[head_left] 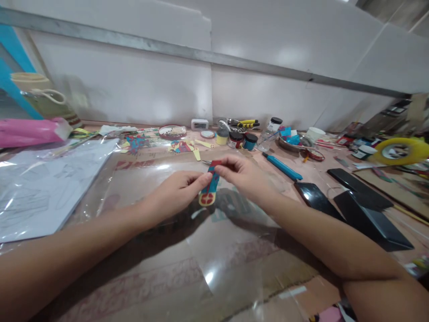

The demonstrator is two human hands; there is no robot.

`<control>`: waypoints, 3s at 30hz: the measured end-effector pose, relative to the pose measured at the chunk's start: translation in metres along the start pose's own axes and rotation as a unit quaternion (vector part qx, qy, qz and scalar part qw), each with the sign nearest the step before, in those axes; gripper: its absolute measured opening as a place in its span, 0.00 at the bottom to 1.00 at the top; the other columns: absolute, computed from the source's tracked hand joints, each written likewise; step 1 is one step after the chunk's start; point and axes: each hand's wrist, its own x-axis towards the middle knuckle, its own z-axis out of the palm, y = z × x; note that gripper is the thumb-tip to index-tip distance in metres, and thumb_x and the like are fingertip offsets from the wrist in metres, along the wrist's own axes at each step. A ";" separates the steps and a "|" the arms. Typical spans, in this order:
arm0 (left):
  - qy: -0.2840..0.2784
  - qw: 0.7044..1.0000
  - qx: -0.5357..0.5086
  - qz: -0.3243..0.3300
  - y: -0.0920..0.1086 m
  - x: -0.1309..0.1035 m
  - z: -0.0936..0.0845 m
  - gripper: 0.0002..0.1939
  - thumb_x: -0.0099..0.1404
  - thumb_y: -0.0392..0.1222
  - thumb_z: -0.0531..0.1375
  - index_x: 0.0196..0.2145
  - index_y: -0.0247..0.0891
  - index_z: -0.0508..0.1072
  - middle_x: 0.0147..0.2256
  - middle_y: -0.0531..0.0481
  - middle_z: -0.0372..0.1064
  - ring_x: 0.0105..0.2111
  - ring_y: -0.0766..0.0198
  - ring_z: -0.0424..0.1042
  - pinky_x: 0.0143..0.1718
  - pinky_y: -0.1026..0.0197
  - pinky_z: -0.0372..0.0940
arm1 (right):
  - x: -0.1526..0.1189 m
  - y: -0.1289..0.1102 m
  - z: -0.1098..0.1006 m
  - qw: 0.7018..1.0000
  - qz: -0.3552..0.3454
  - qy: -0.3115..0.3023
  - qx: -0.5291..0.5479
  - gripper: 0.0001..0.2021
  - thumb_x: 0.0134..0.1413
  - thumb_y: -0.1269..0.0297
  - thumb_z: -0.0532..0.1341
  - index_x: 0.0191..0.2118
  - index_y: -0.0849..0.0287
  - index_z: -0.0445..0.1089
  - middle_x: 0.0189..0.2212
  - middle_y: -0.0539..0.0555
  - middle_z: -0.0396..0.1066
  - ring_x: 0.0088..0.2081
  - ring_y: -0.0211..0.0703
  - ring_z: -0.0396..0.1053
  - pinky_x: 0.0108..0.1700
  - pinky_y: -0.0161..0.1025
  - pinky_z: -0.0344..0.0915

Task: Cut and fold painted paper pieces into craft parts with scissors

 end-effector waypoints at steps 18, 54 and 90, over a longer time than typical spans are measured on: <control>-0.061 0.982 0.180 0.011 -0.024 0.008 0.013 0.17 0.66 0.54 0.57 0.32 0.38 0.76 0.30 0.47 0.74 0.29 0.58 0.70 0.31 0.59 0.58 | 0.015 0.007 -0.016 0.977 0.114 -0.061 0.168 0.16 0.48 0.53 0.71 0.29 0.57 0.66 0.20 0.43 0.58 0.20 0.31 0.53 0.20 0.30 0.50; -0.093 0.980 0.156 -0.077 -0.044 0.026 -0.019 0.14 0.60 0.53 0.60 0.34 0.40 0.76 0.29 0.51 0.75 0.28 0.60 0.70 0.27 0.62 0.56 | 0.003 0.026 0.009 0.976 0.161 -0.123 -0.083 0.07 0.54 0.62 0.65 0.32 0.61 0.73 0.24 0.48 0.71 0.26 0.37 0.66 0.28 0.34 0.59; -0.078 0.983 0.157 -0.055 -0.045 0.025 -0.017 0.13 0.61 0.51 0.60 0.33 0.39 0.76 0.27 0.52 0.75 0.26 0.61 0.70 0.28 0.62 0.57 | 0.006 0.027 0.006 0.961 0.145 -0.186 -0.141 0.10 0.58 0.57 0.63 0.33 0.60 0.72 0.23 0.46 0.67 0.23 0.34 0.61 0.25 0.32 0.55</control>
